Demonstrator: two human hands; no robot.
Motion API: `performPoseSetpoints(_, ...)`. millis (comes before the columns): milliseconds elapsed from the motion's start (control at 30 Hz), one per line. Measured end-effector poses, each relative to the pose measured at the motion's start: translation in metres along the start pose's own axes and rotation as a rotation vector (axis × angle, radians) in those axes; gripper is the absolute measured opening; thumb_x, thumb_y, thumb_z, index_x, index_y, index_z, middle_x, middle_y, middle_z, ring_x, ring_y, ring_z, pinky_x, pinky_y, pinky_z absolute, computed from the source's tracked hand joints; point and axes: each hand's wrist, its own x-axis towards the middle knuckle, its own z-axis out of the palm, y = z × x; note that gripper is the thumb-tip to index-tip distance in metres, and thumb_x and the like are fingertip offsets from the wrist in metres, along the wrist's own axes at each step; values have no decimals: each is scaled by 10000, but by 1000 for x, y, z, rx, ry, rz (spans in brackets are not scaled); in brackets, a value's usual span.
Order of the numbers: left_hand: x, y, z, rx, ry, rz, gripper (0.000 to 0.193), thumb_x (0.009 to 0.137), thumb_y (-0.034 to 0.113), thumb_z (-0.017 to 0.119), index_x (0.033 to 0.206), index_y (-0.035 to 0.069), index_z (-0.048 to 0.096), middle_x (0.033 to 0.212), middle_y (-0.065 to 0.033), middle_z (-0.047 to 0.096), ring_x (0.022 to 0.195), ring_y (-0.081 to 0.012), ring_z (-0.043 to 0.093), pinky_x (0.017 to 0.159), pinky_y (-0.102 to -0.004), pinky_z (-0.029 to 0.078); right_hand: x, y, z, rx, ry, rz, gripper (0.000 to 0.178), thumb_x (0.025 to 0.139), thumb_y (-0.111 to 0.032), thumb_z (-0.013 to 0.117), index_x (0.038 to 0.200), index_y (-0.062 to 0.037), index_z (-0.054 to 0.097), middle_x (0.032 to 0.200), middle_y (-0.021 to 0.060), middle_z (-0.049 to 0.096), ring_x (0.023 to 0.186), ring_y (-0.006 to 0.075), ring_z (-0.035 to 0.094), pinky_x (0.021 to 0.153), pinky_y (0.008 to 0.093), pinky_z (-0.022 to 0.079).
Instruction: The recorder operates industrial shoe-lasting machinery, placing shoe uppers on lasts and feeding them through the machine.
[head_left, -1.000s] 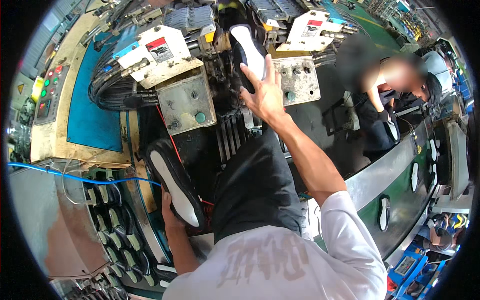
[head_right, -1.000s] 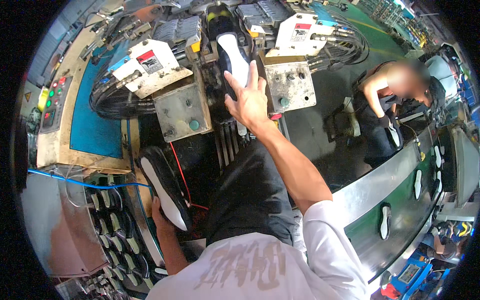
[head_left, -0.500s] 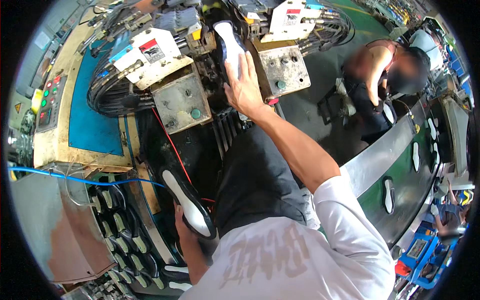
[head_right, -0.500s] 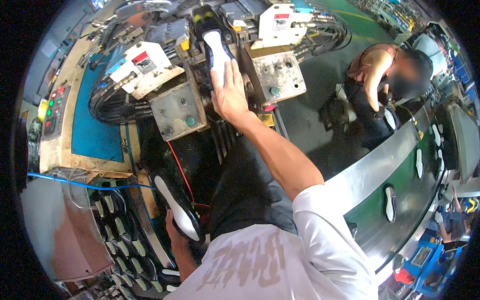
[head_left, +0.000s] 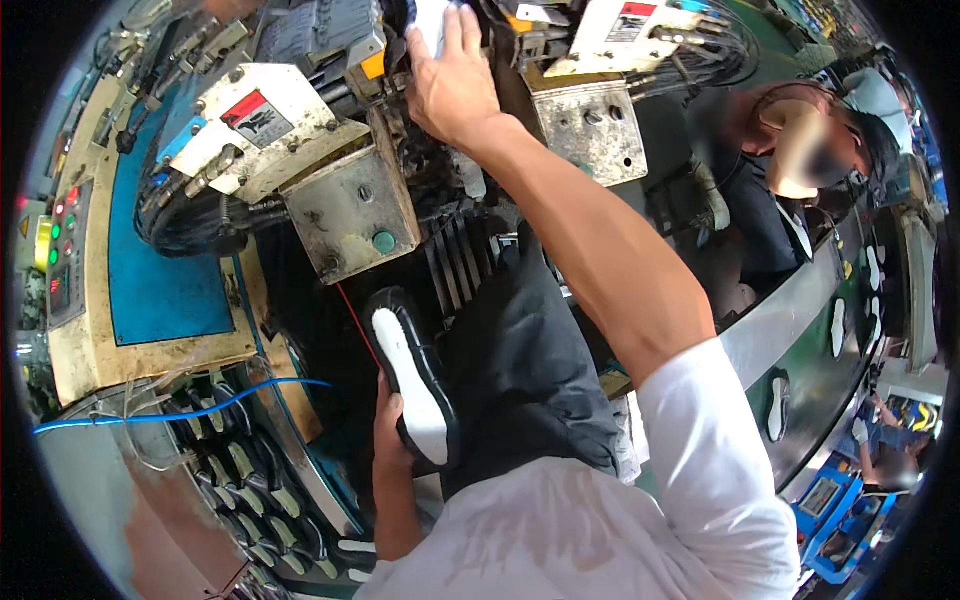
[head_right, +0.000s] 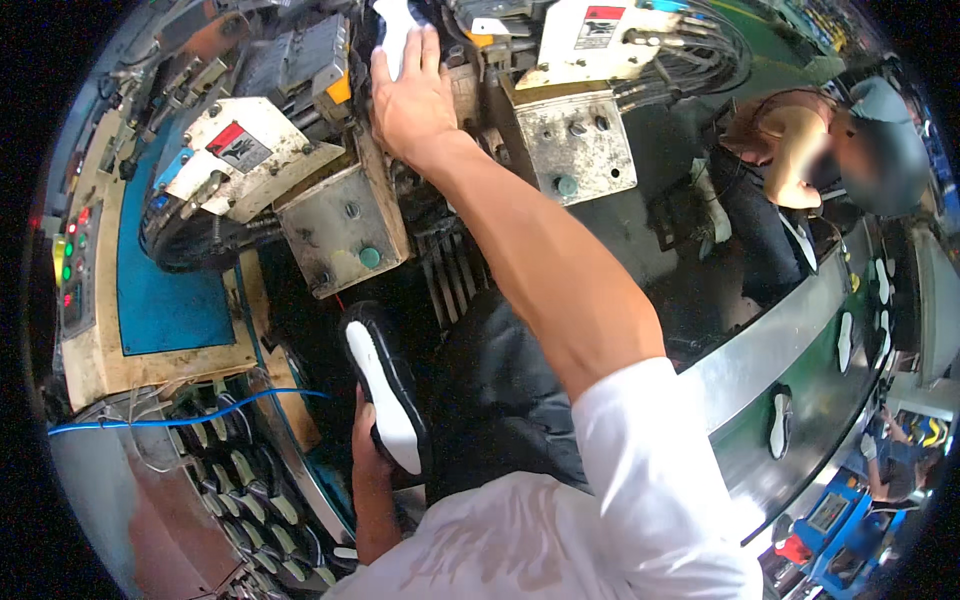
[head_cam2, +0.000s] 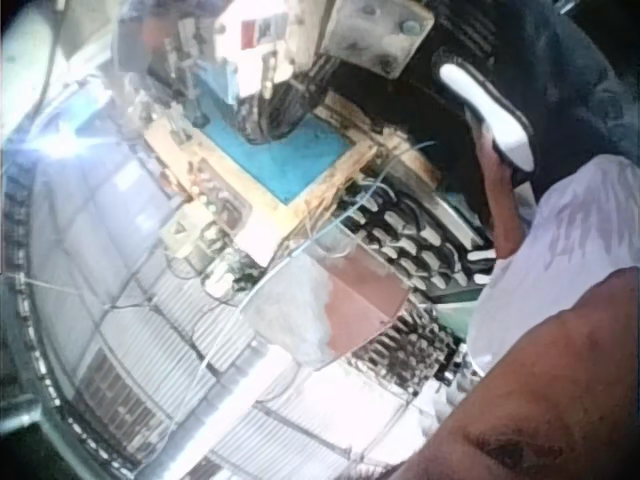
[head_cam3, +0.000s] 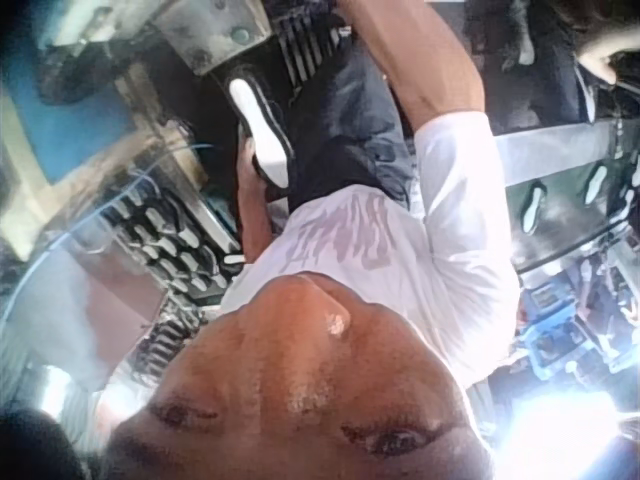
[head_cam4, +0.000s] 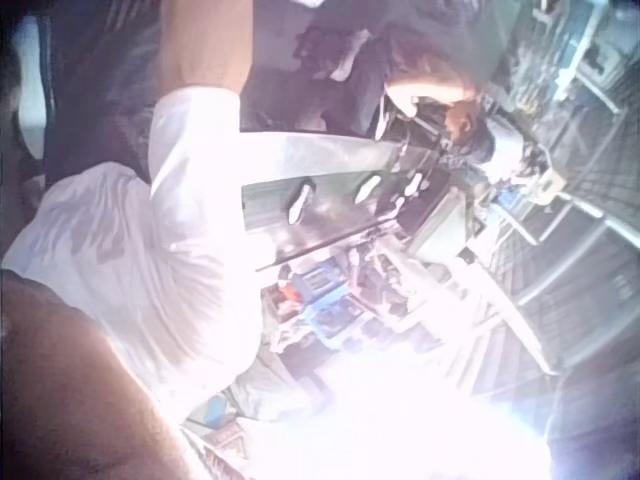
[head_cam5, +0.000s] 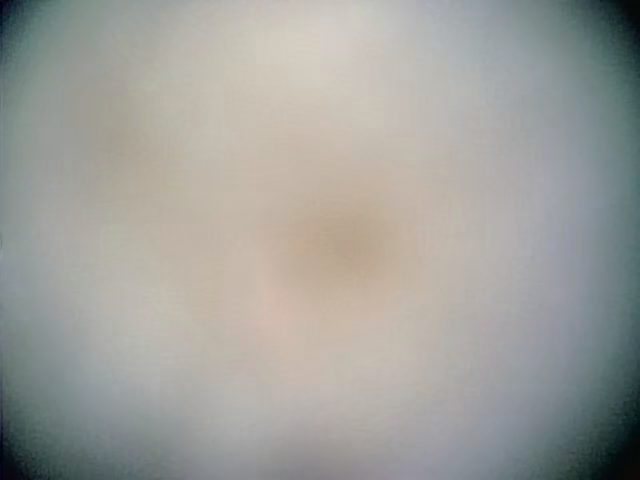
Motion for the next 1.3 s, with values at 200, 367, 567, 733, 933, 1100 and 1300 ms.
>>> performPoseSetpoints(200, 50, 14, 34, -15, -250, 146, 863, 997, 334, 574, 1743, 53, 245, 1642, -188, 500, 1450, -326, 555, 1218, -449, 437, 1, 1, -12, 226, 78, 74, 616, 999, -224, 621, 1594, -110, 514, 1702, 353, 313, 1572, 546, 309, 1210, 603, 424)
performPoseSetpoints(367, 42, 44, 59, -83, -359, 144, 1024, 926, 293, 669, 1764, 41, 138, 1735, -192, 365, 1559, -333, 447, 1275, -451, 378, -9, 1, -8, 242, 87, 36, 648, 988, -209, 664, 1614, -155, 503, 1713, 309, 334, 1551, 521, 359, 1207, 567, 430)
performPoseSetpoints(567, -2, 36, 31, -82, -331, 268, 1146, 805, 110, 750, 1776, 76, 142, 1769, -142, 317, 1613, -280, 359, 1313, -404, 270, -46, 15, -27, 353, 120, -121, 700, 975, -190, 716, 1637, -209, 489, 1725, 258, 360, 1525, 491, 418, 1203, 523, 438)
performPoseSetpoints(733, -61, 6, -23, -7, -57, 266, 1109, 841, 57, 738, 1786, 160, 167, 1696, -78, 411, 1415, -216, 513, 1150, -359, 442, -188, 10, -18, 479, -252, -43, 660, 1014, -157, 698, 1638, -109, 491, 1680, 271, 436, 1510, 485, 463, 1236, 497, 407)
performPoseSetpoints(933, -143, -42, -90, -131, 427, 109, 1033, 873, 73, 787, 1761, 181, 270, 1605, -150, 492, 1349, -271, 572, 1149, -379, 463, -392, 23, -8, 121, -538, -277, 402, 1043, -283, 657, 1414, -151, 742, 1629, 177, 549, 1521, 460, 454, 1256, 559, 362)
performPoseSetpoints(1100, -239, -112, -139, -339, 844, 430, 986, 954, 102, 763, 1764, 123, 200, 1424, -187, 651, 1248, -275, 669, 1131, -405, 484, -378, 54, 24, 348, -518, -370, 447, 1089, -403, 566, 1369, -121, 770, 1606, 184, 566, 1501, 478, 459, 1235, 604, 393)
performPoseSetpoints(1300, -363, -171, -163, -249, 1501, 424, 1036, 928, 144, 806, 1751, 53, 184, 1433, -231, 659, 1294, -312, 653, 1169, -409, 449, -387, 66, 48, 469, -493, -482, 582, 1118, -572, 473, 1377, -129, 747, 1601, 184, 567, 1499, 492, 447, 1232, 643, 377)
